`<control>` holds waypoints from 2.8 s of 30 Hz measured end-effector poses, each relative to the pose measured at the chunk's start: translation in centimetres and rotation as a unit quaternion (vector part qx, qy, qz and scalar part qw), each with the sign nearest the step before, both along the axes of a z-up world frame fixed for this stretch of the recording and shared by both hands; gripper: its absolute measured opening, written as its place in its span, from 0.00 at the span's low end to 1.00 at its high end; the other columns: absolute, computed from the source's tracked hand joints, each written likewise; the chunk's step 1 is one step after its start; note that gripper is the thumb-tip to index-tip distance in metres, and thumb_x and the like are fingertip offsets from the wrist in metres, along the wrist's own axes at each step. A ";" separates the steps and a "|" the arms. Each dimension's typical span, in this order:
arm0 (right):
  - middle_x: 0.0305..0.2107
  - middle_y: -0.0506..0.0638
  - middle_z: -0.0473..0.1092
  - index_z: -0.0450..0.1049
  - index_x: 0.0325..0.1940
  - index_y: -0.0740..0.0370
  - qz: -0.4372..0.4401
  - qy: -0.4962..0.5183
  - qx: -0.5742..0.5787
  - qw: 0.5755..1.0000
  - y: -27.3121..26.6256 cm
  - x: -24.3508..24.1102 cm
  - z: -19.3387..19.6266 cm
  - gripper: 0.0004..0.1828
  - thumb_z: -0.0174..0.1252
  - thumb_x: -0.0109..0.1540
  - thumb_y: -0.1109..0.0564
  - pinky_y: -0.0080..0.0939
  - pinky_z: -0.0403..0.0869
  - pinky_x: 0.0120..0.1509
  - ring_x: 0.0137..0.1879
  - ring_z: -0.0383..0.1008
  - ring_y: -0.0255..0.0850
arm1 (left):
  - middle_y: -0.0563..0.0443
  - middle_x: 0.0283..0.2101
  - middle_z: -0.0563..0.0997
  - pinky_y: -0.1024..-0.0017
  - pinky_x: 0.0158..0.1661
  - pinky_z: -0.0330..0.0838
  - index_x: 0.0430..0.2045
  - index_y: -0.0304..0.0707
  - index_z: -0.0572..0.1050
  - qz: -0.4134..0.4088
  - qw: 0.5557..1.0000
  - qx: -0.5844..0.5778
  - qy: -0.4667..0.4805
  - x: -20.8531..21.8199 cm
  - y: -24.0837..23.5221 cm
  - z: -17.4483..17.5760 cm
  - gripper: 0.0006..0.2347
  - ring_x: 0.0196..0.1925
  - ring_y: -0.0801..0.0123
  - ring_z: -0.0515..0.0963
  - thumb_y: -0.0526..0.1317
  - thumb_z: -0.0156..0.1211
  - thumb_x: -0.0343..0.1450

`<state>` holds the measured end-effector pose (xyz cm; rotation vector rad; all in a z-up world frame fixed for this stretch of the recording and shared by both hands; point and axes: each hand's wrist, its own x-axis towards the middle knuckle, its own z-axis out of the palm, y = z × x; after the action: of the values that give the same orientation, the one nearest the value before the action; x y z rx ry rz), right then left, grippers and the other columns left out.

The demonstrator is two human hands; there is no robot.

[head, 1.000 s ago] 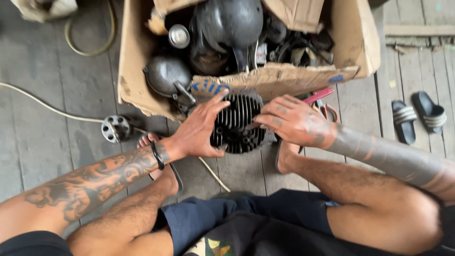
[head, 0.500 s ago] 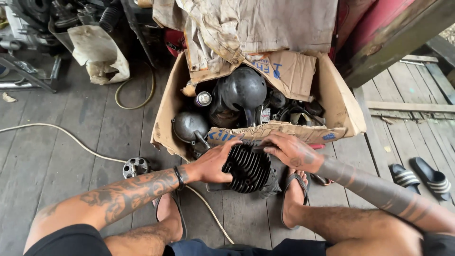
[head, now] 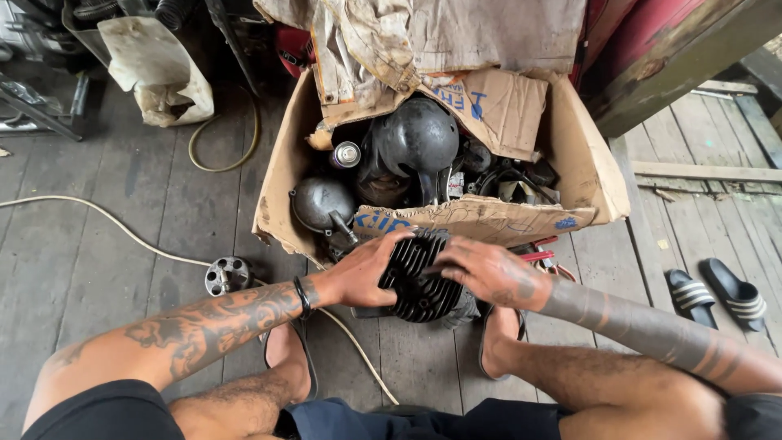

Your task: Repairing a motorcycle engine by cleaning the cylinder head and test-fitting the piston.

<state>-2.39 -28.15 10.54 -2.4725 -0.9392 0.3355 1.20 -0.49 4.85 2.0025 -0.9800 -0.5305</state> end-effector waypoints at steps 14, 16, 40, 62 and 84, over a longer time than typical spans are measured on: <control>0.43 0.61 0.71 0.73 0.58 0.50 -0.081 -0.033 0.012 0.996 -1.9 0.4 -1.3 0.17 0.50 0.67 0.45 0.60 0.78 0.52 0.54 0.74 0.63 | 0.30 0.70 0.58 0.23 0.62 0.58 0.69 0.40 0.47 -0.004 0.999 0.008 0.031 0.1 0.0 -0.3 0.43 0.68 0.23 0.61 0.40 0.60 0.56; 0.44 0.63 0.71 0.73 0.58 0.52 -0.065 -0.047 0.011 0.997 -1.3 -0.3 -0.9 0.17 0.50 0.68 0.46 0.59 0.77 0.53 0.56 0.74 0.64 | 0.31 0.71 0.59 0.24 0.64 0.58 0.69 0.41 0.46 -0.005 1.000 0.013 0.028 0.0 -0.1 -0.8 0.44 0.68 0.25 0.62 0.41 0.61 0.56; 0.42 0.60 0.69 0.71 0.60 0.51 0.070 -0.133 -0.063 0.987 -2.0 0.5 0.5 0.17 0.44 0.71 0.48 0.60 0.78 0.48 0.48 0.76 0.61 | 0.25 0.67 0.64 0.37 0.62 0.65 0.68 0.41 0.48 -0.039 0.991 0.113 -0.061 0.2 0.0 1.6 0.43 0.63 0.27 0.70 0.45 0.66 0.58; 0.42 0.61 0.71 0.70 0.52 0.70 0.100 -0.074 0.016 0.992 -3.6 0.5 3.6 0.14 0.53 0.63 0.64 0.52 0.71 0.52 0.47 0.72 0.56 | 0.32 0.72 0.55 0.45 0.57 0.66 0.71 0.35 0.45 -0.066 0.958 0.223 -0.166 -0.5 -1.2 2.9 0.58 0.61 0.37 0.70 0.58 0.79 0.50; 0.36 0.62 0.67 0.68 0.58 0.65 0.135 -0.100 0.017 0.986 -1.0 2.6 1.6 0.17 0.46 0.70 0.53 0.62 0.73 0.48 0.44 0.72 0.64 | 0.40 0.64 0.71 0.43 0.56 0.73 0.67 0.37 0.56 -0.088 0.959 0.227 -0.146 0.9 -1.2 2.9 0.55 0.62 0.43 0.75 0.71 0.74 0.50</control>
<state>0.17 -29.15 12.16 -2.3811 -1.3583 0.1591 2.11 -1.74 7.75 2.4663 -1.3174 -0.6098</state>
